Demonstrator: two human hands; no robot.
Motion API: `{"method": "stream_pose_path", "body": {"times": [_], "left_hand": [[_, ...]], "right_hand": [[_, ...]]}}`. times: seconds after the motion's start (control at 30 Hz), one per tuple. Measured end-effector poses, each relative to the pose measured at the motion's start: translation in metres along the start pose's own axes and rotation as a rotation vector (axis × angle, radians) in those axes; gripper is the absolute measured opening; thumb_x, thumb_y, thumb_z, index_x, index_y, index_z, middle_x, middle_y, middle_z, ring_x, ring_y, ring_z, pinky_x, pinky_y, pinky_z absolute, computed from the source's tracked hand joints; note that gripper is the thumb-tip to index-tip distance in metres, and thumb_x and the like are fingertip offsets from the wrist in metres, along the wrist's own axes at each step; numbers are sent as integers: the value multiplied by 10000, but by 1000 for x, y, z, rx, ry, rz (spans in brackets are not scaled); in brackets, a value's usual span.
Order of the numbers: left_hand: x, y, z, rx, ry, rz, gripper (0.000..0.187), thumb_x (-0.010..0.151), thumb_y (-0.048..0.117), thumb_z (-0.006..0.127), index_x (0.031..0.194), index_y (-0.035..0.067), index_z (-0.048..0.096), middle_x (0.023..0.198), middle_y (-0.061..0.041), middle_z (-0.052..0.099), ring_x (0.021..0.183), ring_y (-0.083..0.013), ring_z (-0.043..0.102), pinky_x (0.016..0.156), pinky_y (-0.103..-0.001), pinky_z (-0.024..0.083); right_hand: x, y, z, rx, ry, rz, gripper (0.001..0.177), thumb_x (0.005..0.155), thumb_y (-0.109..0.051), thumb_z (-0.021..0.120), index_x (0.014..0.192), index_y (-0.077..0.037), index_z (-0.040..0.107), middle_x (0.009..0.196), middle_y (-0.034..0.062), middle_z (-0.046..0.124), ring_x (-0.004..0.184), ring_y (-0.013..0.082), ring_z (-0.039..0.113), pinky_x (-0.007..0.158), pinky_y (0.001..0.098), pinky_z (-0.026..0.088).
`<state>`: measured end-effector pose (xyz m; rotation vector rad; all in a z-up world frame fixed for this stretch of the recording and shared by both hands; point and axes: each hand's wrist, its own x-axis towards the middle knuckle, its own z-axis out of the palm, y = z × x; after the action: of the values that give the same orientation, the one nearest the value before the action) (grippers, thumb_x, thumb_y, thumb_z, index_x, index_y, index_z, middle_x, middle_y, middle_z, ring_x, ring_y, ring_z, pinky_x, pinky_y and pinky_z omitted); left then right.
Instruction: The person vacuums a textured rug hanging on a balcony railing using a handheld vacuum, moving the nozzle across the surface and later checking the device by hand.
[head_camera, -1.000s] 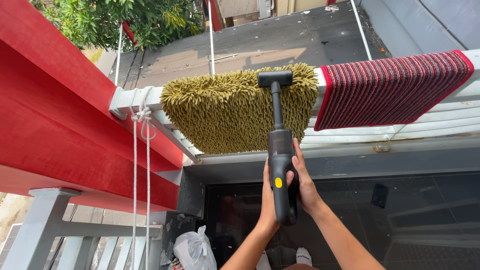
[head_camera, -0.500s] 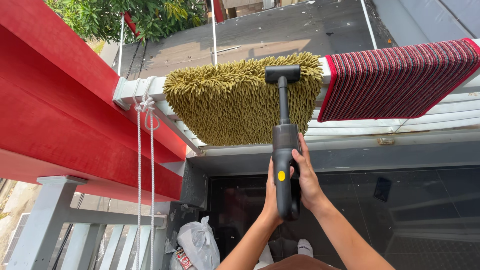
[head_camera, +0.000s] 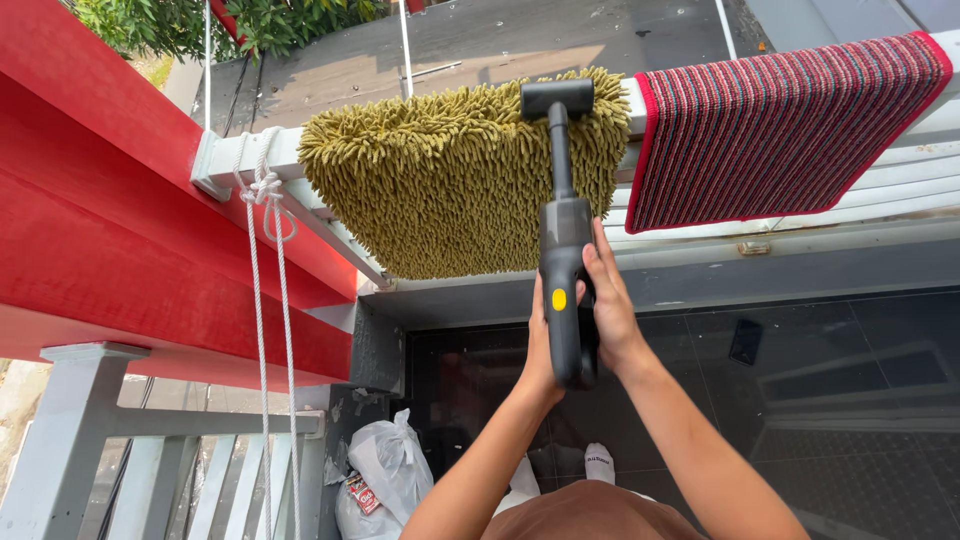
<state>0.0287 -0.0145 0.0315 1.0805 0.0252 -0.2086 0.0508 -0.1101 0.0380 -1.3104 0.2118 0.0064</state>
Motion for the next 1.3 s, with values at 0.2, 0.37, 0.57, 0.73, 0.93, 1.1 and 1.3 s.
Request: {"method": "stream_pose_path", "body": {"times": [0.2,0.37,0.57,0.73,0.93,1.1,1.3], "left_hand": [[31,20,6,19,25,-131,602,980,357,608,1503,129,416,1191,-144,632,820,-159,578,643,-321,488],[-25,6,-7,68,-7,-42,666,969,360,618,1550,177,348,1293,-77,607,927,-95,606,732,-252,526],[34,0,-5,31,-71,32,590,1057,352,627,1544,80,436,1214,-91,597,954,-80,611,743,-249,537],[38,16,0,-73,-80,-81,626,997,373,642,1520,120,408,853,-90,590,567,-115,582,436,-275,482],[-29,30,-7,105,76,-114,764,933,336,677,1590,223,303,922,-29,663,582,-80,604,443,-272,497],[2,39,-11,79,141,-129,787,936,368,685,1607,218,302,844,-102,618,562,-111,595,446,-273,491],[-22,32,-11,58,98,-52,770,955,401,671,1608,195,320,1038,-45,657,673,-82,617,496,-260,512]], "right_hand": [[34,-20,5,8,-40,28,790,964,-579,430,1635,-263,158,1681,35,209,1514,216,286,1192,370,285],[-28,5,4,38,-39,-11,831,968,-619,420,1642,-213,151,1706,58,195,1544,203,232,1203,355,248],[28,-10,-1,13,20,-38,831,964,-606,474,1637,-201,202,1688,118,269,1536,255,300,1202,376,279],[39,-16,-1,-42,-36,-47,821,976,-613,426,1642,-231,136,1711,87,155,1571,231,169,1222,383,201],[-19,9,12,-11,-79,-43,816,985,-628,379,1643,-225,112,1730,57,119,1583,225,131,1233,374,155],[20,-3,24,-11,-116,30,809,962,-609,398,1637,-257,125,1698,72,178,1541,273,248,1206,391,247],[1,7,21,-78,-107,7,786,984,-596,410,1640,-255,145,1723,70,157,1564,253,193,1217,388,212]]}}
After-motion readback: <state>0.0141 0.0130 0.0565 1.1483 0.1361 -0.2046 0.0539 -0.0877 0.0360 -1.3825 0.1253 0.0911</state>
